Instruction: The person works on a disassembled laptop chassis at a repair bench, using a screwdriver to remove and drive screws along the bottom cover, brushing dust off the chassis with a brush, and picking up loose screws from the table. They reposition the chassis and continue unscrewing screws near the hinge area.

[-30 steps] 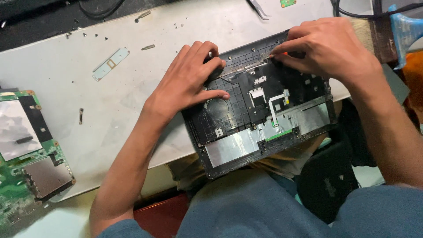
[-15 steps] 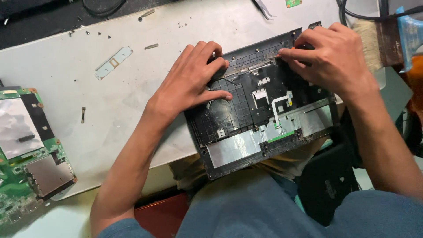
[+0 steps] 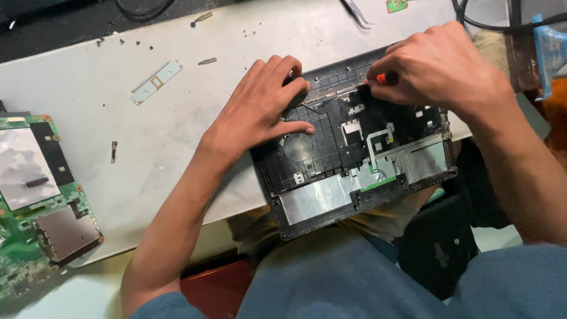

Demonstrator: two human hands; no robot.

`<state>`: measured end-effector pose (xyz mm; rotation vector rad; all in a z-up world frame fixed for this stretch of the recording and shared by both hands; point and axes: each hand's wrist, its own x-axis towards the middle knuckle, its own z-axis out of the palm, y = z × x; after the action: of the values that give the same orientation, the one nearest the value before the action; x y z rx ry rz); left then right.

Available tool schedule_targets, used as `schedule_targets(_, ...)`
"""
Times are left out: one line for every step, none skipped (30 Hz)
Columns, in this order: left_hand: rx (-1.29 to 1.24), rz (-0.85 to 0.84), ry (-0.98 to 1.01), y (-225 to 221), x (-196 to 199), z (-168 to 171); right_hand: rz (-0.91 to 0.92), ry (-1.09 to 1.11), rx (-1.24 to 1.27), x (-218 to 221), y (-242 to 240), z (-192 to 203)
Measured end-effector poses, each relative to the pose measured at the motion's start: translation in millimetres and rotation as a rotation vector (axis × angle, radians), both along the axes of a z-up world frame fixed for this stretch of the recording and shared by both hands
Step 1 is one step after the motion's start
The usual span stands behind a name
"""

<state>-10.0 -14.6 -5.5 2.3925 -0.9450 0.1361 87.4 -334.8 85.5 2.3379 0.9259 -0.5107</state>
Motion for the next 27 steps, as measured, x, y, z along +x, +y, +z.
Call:
schedule_targets(-0.001, 0.000, 0.001, 0.2, -0.4, 0.7, 0.000, 0.001, -0.001, 4.4, 2.5, -0.4)
schedule_targets(0.004, -0.001, 0.002, 0.1, -0.8, 1.5, -0.010, 0.082, 0.038, 8.7, 4.8, -0.8)
schedule_targets(0.009, -0.002, 0.001, 0.5, -0.7, 2.6, -0.018, 0.162, 0.078, 13.5, 7.4, -1.1)
schedule_targets(0.010, -0.002, 0.001, 0.0, 0.7, 2.4, -0.018, 0.161, 0.079, 19.4, 6.5, -0.5)
schedule_targets(-0.009, -0.011, -0.007, 0.8, 0.8, 1.9, -0.028, 0.171, 0.104, 24.8, 6.8, -1.1)
schedule_targets(-0.027, -0.021, -0.015, 1.8, 1.1, 1.5, -0.037, 0.180, 0.130, 30.4, 7.4, -1.6)
schedule_targets(-0.027, -0.017, -0.016, 1.7, 0.8, 1.8, -0.033, 0.180, 0.129, 29.8, 12.8, -1.8)
schedule_targets(-0.014, -0.010, 0.000, 1.4, 0.7, 2.2, -0.059, 0.239, 0.129, 29.5, 18.1, -1.9)
schedule_targets(-0.003, -0.005, 0.017, -0.3, 0.8, 2.4, -0.086, 0.299, 0.127, 28.6, 21.8, -1.9)
schedule_targets(-0.004, -0.003, 0.018, -1.1, 0.1, 1.8, -0.085, 0.300, 0.125, 23.7, 24.2, 1.1)
schedule_targets(-0.003, 0.000, 0.018, -0.6, 0.0, 1.6, -0.029, 0.250, 0.162, 19.2, 27.5, 4.0)
schedule_targets(-0.001, 0.003, 0.018, 0.0, -0.2, 1.0, 0.026, 0.200, 0.199, 14.6, 30.8, 6.6)
schedule_targets(-0.002, 0.002, 0.023, 0.4, 0.0, 0.5, 0.025, 0.205, 0.198, 16.6, 26.1, 7.6)
schedule_targets(-0.006, 0.002, 0.006, 0.8, 0.1, -0.2, 0.011, 0.181, 0.139, 18.5, 21.4, 8.3)
schedule_targets(-0.012, 0.004, -0.013, 0.7, 0.9, -0.8, 0.000, 0.154, 0.078, 21.4, 16.5, 10.0)
schedule_targets(-0.015, 0.005, -0.011, -0.7, 0.2, -1.1, 0.001, 0.156, 0.075, 20.9, 10.0, 7.4)
schedule_targets(0.002, 0.008, -0.005, -0.6, 0.2, -0.6, 0.003, 0.120, 0.089, 21.4, 4.8, 4.6)
schedule_targets(0.018, 0.011, 0.000, -1.0, 0.1, 0.6, 0.005, 0.084, 0.102, 21.9, -0.9, 2.3)
schedule_targets(0.020, 0.010, -0.002, 0.0, 0.1, 1.1, 0.004, 0.082, 0.104, 17.7, 6.6, -0.6)
schedule_targets(0.022, 0.014, 0.012, 0.0, 0.1, 2.0, 0.022, 0.157, 0.176, 13.5, 13.2, -3.1)
schedule_targets(0.024, 0.013, 0.026, -1.2, 0.4, 3.0, 0.034, 0.232, 0.250, 8.1, 18.1, -5.5)
schedule_targets(0.026, 0.007, 0.024, -1.2, 0.6, 2.7, 0.029, 0.229, 0.253, 6.4, 14.7, -6.5)
schedule_targets(0.005, -0.001, 0.017, -0.1, 1.1, 2.7, 0.048, 0.194, 0.258, 5.6, 12.8, -7.4)
schedule_targets(-0.016, -0.010, 0.009, 1.6, 1.3, 2.5, 0.067, 0.159, 0.263, 4.6, 11.4, -8.5)
schedule_targets(-0.016, -0.011, 0.009, 1.9, 1.7, 1.4, 0.066, 0.159, 0.262, 4.5, 3.4, -1.9)
schedule_targets(-0.022, -0.016, 0.004, 2.4, 1.8, 0.3, 0.000, 0.089, 0.175, 4.2, -4.4, 4.7)
schedule_targets(-0.027, -0.020, -0.006, 3.4, 3.3, 0.1, -0.065, 0.014, 0.091, 5.3, -11.7, 12.1)
